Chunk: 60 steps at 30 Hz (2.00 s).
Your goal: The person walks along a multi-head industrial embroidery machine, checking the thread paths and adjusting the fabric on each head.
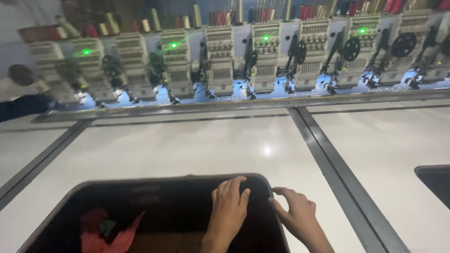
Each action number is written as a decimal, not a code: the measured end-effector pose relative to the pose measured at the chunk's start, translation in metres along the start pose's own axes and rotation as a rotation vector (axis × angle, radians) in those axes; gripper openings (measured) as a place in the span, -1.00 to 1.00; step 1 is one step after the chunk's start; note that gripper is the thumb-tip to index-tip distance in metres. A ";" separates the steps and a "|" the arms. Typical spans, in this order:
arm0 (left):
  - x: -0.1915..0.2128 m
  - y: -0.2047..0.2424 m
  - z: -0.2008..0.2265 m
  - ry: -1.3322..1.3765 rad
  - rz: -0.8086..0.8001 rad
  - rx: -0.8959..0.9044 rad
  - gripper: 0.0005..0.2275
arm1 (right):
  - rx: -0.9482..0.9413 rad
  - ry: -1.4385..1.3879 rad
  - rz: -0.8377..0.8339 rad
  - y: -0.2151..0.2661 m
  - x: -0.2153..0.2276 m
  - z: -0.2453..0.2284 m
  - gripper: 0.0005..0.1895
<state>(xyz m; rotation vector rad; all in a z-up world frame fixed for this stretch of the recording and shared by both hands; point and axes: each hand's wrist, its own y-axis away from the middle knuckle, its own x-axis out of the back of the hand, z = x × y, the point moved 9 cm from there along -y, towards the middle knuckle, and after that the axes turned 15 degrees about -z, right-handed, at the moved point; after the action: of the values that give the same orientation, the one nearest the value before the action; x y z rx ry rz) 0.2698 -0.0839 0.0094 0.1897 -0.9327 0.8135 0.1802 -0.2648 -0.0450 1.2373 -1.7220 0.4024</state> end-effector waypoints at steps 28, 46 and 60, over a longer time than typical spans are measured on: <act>-0.063 -0.671 -0.323 0.069 0.083 -0.184 -0.84 | -0.227 -0.062 -0.001 -0.676 0.007 0.018 -0.51; -0.227 -1.021 -0.434 0.113 0.118 0.168 -0.81 | -0.094 -0.289 0.280 -1.017 0.088 0.064 -0.67; -0.309 -1.124 -0.462 -0.065 0.048 0.236 -0.85 | -0.053 -0.180 0.247 -1.142 0.121 0.097 -0.63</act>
<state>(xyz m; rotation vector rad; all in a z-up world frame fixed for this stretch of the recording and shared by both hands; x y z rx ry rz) 1.2443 -0.8110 -0.2965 0.4022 -0.9035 0.9660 1.1158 -0.8981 -0.2739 1.0518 -2.0364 0.3962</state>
